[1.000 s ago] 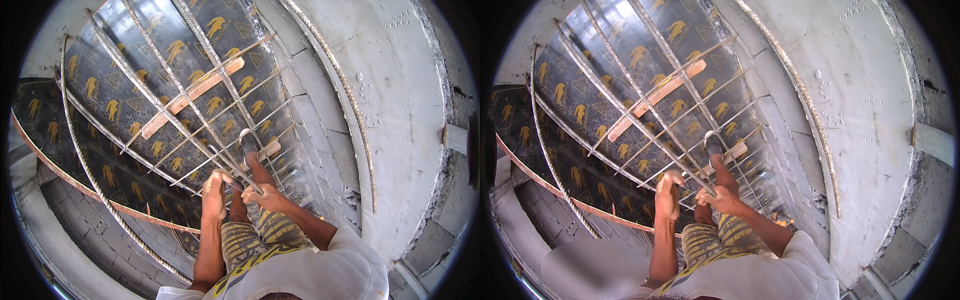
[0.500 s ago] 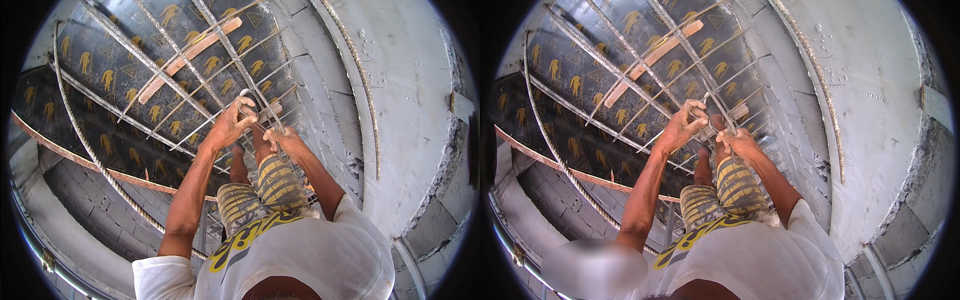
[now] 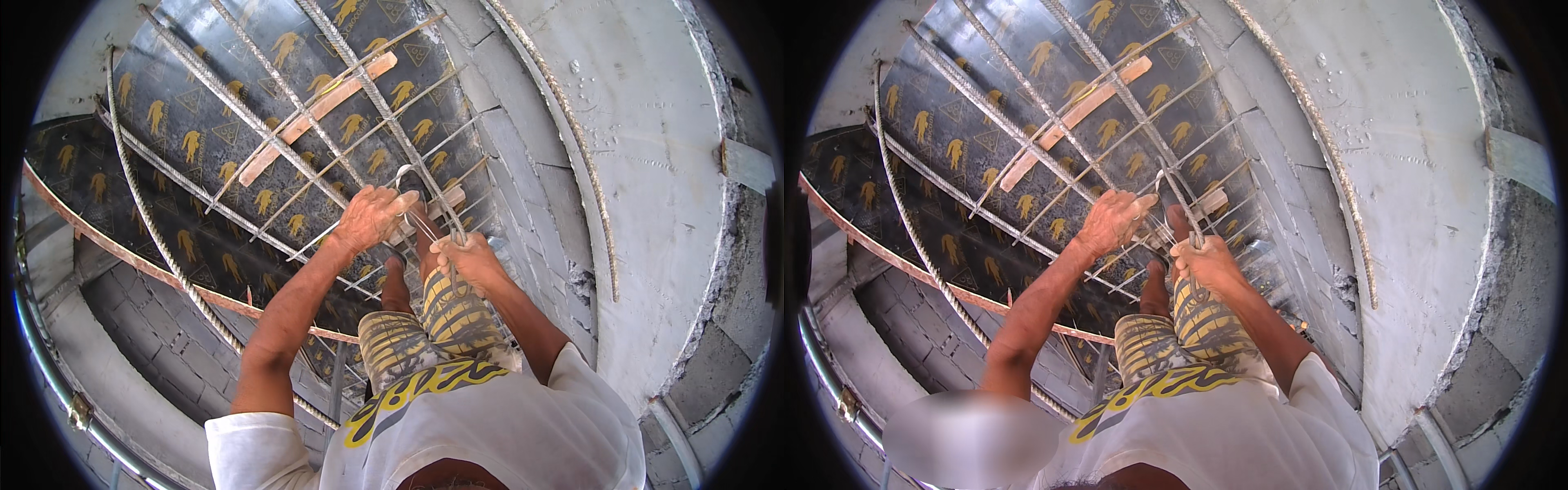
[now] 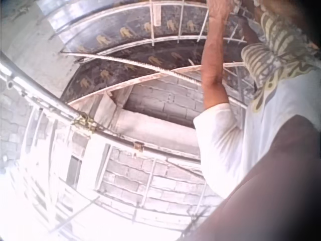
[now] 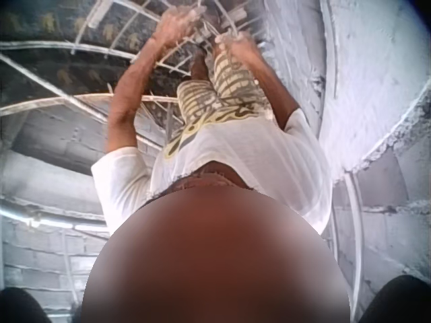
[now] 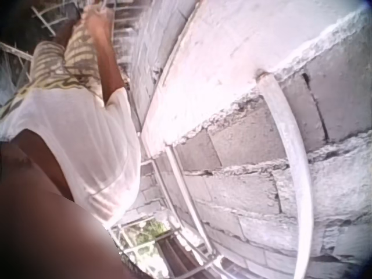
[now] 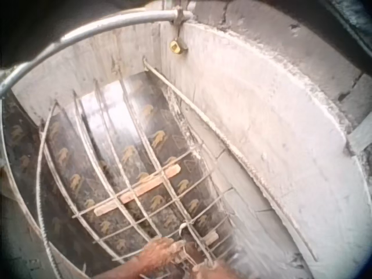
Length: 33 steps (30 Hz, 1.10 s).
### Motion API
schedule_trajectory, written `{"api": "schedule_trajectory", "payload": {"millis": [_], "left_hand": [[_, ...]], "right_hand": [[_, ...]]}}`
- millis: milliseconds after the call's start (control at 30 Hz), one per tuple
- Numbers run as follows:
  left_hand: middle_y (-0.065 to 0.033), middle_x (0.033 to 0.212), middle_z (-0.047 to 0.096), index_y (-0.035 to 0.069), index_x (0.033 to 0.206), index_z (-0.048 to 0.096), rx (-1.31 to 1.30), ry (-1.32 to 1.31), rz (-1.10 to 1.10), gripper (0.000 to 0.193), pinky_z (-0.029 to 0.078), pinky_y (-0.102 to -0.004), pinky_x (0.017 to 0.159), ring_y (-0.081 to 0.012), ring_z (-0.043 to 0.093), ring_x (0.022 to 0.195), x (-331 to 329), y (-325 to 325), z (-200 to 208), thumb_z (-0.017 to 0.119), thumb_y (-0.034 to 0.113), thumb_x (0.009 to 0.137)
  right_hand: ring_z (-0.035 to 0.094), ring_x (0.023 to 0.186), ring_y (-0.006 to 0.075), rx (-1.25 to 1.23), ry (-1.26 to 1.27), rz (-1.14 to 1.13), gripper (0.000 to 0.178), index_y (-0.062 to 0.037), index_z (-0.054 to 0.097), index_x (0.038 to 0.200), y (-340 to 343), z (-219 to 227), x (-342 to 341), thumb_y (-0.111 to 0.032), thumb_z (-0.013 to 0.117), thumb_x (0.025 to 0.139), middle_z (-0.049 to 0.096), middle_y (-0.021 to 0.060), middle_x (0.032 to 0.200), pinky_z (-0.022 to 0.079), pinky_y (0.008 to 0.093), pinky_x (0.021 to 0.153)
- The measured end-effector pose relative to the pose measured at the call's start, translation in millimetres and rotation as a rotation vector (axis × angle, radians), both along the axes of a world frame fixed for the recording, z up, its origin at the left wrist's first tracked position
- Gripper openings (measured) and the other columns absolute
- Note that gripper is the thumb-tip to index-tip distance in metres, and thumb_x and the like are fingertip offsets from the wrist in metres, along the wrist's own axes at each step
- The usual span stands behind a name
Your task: The person works on a spiral rebar cage, using pliers to bend and twist wire ties around intersecting rebar rods. They repeatedly position the rods, secure them with wire, and adjust the cage structure while standing on the spiral framework.
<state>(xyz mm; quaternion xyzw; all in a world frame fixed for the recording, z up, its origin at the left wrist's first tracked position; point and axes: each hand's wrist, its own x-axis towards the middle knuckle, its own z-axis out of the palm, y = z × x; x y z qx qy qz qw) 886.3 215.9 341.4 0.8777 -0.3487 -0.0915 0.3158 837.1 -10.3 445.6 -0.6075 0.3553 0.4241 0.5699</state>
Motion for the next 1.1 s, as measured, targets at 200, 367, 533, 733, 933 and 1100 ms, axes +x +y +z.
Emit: {"api": "schedule_trajectory", "payload": {"millis": [200,367,533,733,933,1100], "left_hand": [[-0.0081,0.097,0.066,0.015,0.132,0.058,0.265,-0.099,-0.018,0.041,0.049,-0.0395,0.082,-0.0230,0.065,0.090,26,1,8,0.069,0.019,0.092],[-0.0063,0.116,0.067,0.005,0.134,0.058,-0.773,1.372,0.559,0.045,0.052,-0.0383,0.092,-0.0201,0.062,0.110,20,-17,15,0.056,0.039,0.105],[-0.0055,0.105,0.068,0.002,0.123,0.062,-1.204,1.489,0.667,0.038,0.052,-0.0324,0.088,-0.0156,0.063,0.092,21,-29,14,0.061,0.035,0.103],[-0.0024,0.094,0.071,0.006,0.102,0.067,-0.905,1.079,0.873,0.021,0.040,-0.0204,0.056,-0.0041,0.046,0.061,83,-8,-20,0.064,0.027,0.102],[-0.0100,0.092,0.070,0.003,0.108,0.059,-1.497,1.193,1.178,0.020,0.054,-0.0219,0.055,-0.0107,0.063,0.066,180,14,-114,0.055,0.022,0.106],[-0.0078,0.090,0.069,0.005,0.106,0.060,-1.606,1.275,1.179,0.019,0.054,-0.0230,0.056,-0.0113,0.063,0.067,234,11,-189,0.056,0.023,0.106]], "right_hand": [[0.060,0.063,0.0120,0.103,0.003,-0.072,0.020,-0.0013,0.071,0.096,5,-9,17,-0.021,0.065,0.097,0.063,0.0021,0.075,0.049,0.0287,0.054],[0.059,0.064,0.0113,0.565,0.164,-0.397,0.025,0.0028,0.065,0.109,3,-50,56,-0.020,0.063,0.098,0.060,-0.0013,0.076,0.052,0.0270,0.056],[0.056,0.067,0.0078,1.070,0.272,-0.407,0.026,-0.0010,0.062,0.111,12,-80,92,-0.025,0.060,0.100,0.062,-0.0016,0.081,0.052,0.0249,0.058],[0.062,0.058,0.0128,0.207,-0.027,-0.002,0.036,0.0027,0.061,0.115,9,-94,103,-0.030,0.061,0.101,0.065,0.0069,0.084,0.053,0.0295,0.049],[0.061,0.048,0.0151,-0.191,-0.186,0.071,0.039,0.0004,0.055,0.131,1,-107,87,-0.021,0.064,0.100,0.065,0.0095,0.076,0.050,0.0300,0.044],[0.060,0.049,0.0131,-0.159,-0.212,0.007,0.040,0.0016,0.051,0.135,1,-121,94,-0.013,0.062,0.100,0.061,0.0066,0.071,0.048,0.0299,0.043]]}}
